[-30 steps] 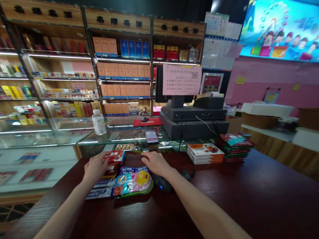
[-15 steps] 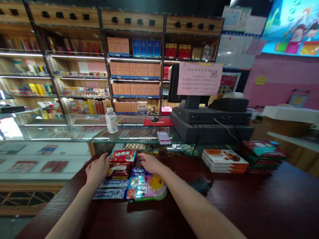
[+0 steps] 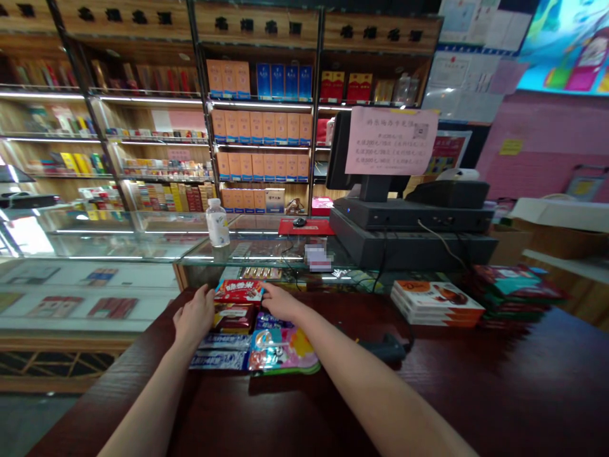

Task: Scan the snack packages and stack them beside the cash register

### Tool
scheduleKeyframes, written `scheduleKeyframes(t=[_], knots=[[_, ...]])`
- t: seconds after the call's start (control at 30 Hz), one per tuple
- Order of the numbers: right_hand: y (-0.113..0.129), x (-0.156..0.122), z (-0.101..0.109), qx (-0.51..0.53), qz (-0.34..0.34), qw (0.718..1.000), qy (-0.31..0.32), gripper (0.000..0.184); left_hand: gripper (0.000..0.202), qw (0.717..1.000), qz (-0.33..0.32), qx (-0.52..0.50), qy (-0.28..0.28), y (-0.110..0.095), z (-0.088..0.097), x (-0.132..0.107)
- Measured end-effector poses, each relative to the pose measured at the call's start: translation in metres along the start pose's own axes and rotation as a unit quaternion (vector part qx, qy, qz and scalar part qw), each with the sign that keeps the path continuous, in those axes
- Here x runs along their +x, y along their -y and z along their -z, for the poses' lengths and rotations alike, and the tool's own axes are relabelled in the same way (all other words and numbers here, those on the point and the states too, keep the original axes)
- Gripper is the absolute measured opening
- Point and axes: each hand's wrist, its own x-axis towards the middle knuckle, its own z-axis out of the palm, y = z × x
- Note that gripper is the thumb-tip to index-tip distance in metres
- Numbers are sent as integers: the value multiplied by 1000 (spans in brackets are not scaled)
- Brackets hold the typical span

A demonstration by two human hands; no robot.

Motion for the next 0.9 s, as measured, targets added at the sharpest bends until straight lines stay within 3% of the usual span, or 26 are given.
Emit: scheduleKeyframes(t=[0.3,0.6,0.8,0.9], knots=[[7,-14,6,-19,-10,1000,-14,63,55,998,-63,28,-2,-13,10,-17],[7,-48,27,-31,-31,998,-52,61,53,991,-122,59,4,-45,37,-35],[10,-79,44,-20,-41,996,-74,58,46,990,-142,-15,-22,-65,51,-54],[12,-99,59,-25,-38,996,-83,54,45,979,-182,-86,-29,-73,53,-64]])
